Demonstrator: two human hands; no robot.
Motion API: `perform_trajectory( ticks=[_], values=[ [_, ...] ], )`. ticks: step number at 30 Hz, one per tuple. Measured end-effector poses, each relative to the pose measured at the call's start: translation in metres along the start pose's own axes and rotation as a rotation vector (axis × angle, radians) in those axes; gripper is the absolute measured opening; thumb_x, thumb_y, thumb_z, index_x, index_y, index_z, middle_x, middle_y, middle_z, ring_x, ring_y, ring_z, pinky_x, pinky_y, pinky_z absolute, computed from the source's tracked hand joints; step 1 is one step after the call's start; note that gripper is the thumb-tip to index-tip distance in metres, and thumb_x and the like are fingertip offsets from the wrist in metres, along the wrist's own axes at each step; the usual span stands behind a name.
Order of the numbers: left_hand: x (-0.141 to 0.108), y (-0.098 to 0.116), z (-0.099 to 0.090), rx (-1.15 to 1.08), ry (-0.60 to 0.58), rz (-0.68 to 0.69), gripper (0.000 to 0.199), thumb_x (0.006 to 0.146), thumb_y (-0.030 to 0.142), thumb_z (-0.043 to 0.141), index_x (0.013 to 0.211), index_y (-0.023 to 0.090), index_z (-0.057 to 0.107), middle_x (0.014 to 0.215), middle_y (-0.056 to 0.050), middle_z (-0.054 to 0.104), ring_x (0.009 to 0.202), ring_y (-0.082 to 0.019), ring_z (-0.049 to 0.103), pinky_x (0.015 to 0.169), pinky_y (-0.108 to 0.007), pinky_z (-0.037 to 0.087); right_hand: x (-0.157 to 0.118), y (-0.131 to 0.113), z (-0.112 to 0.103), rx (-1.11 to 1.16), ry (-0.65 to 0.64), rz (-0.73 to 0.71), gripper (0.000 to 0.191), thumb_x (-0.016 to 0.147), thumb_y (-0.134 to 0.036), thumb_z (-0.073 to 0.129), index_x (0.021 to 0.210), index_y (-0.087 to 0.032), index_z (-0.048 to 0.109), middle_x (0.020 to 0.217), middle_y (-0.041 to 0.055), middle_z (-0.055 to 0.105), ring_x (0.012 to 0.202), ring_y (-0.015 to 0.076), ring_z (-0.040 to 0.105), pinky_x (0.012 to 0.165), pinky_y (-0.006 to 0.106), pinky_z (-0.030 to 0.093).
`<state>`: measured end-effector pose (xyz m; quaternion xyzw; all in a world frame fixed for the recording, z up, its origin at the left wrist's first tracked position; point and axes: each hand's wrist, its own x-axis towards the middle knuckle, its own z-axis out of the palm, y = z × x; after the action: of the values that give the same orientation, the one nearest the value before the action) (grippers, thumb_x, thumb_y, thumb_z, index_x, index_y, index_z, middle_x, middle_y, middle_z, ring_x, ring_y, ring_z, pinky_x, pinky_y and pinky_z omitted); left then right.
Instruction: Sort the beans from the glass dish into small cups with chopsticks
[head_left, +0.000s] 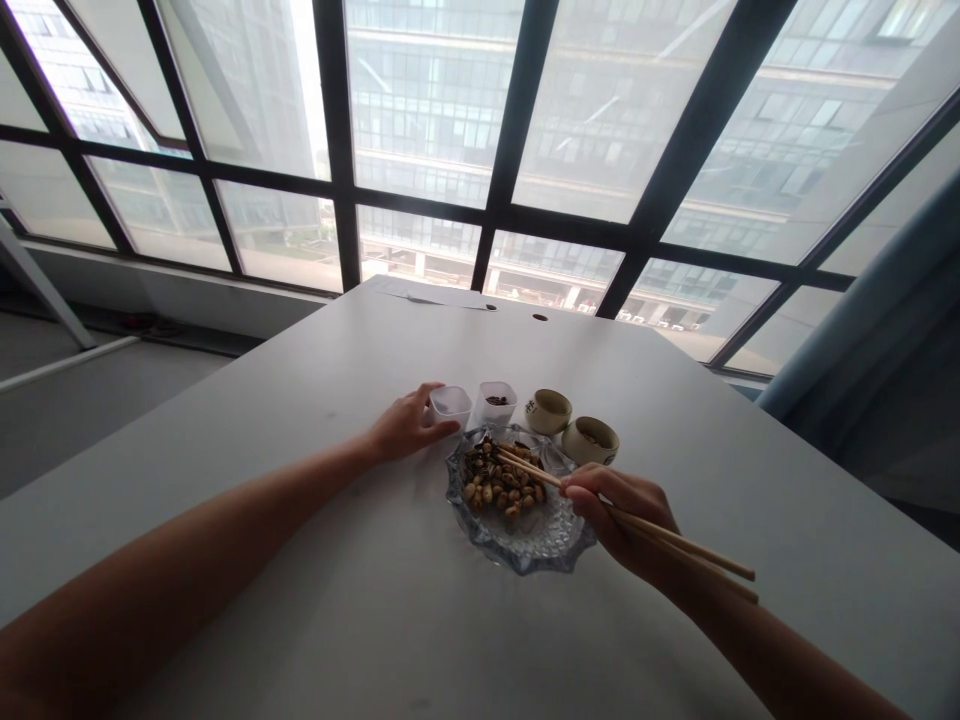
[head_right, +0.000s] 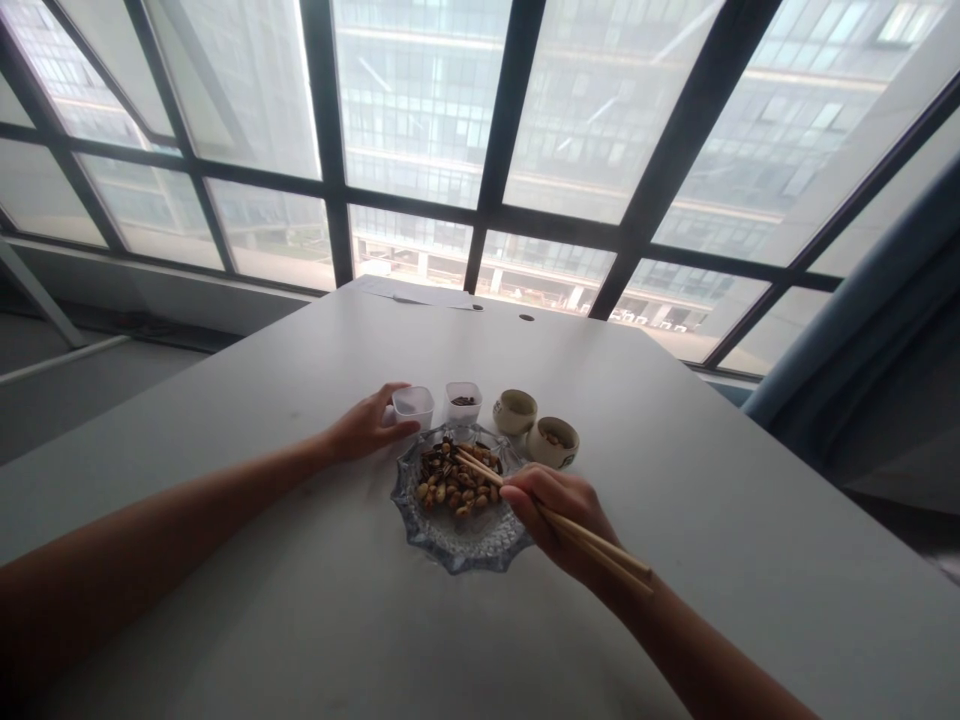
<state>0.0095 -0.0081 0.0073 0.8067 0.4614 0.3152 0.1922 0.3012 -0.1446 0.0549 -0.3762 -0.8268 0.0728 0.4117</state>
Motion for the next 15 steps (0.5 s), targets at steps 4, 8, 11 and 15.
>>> perform_trajectory(
  ticks=[4,8,11,15],
  values=[
    [0.0,0.0002,0.0001,-0.004,0.0,0.004,0.082,0.076,0.067,0.059,0.136,0.014,0.044,0.119,-0.018,0.066,0.109,-0.032,0.063,0.094,-0.045,0.048,-0.0004,-0.0003,-0.0004,-0.001,-0.01,-0.057,0.02,0.092,-0.031,0.056,0.08,-0.022,0.069,0.069,0.0052,0.072,0.056,0.0167,0.067,0.052,0.025,0.052],
    [0.0003,-0.0005,0.0004,-0.015,0.004,0.009,0.08,0.076,0.065,0.06,0.136,0.015,0.045,0.117,-0.016,0.067,0.108,-0.031,0.063,0.094,-0.045,0.048,-0.0025,-0.0023,0.0001,0.01,-0.009,0.006,0.027,0.092,-0.039,0.056,0.076,-0.023,0.069,0.066,0.0055,0.072,0.055,0.0169,0.067,0.051,0.026,0.053],
    [0.0005,-0.0018,0.0008,-0.013,0.001,0.016,0.08,0.076,0.066,0.06,0.136,0.015,0.044,0.118,-0.017,0.067,0.108,-0.031,0.063,0.094,-0.045,0.048,-0.0018,-0.0038,0.0016,0.098,0.051,0.106,0.034,0.091,-0.048,0.057,0.071,-0.023,0.069,0.058,0.004,0.069,0.048,0.0155,0.064,0.048,0.026,0.052],
    [0.0007,-0.0025,0.001,-0.003,0.002,0.017,0.081,0.076,0.068,0.059,0.136,0.015,0.044,0.118,-0.017,0.066,0.108,-0.032,0.063,0.094,-0.045,0.049,0.0067,0.0035,0.003,0.439,0.369,0.431,0.042,0.087,-0.058,0.059,0.069,-0.02,0.065,0.05,0.0028,0.066,0.035,0.0131,0.054,0.034,0.024,0.043]
  ],
)
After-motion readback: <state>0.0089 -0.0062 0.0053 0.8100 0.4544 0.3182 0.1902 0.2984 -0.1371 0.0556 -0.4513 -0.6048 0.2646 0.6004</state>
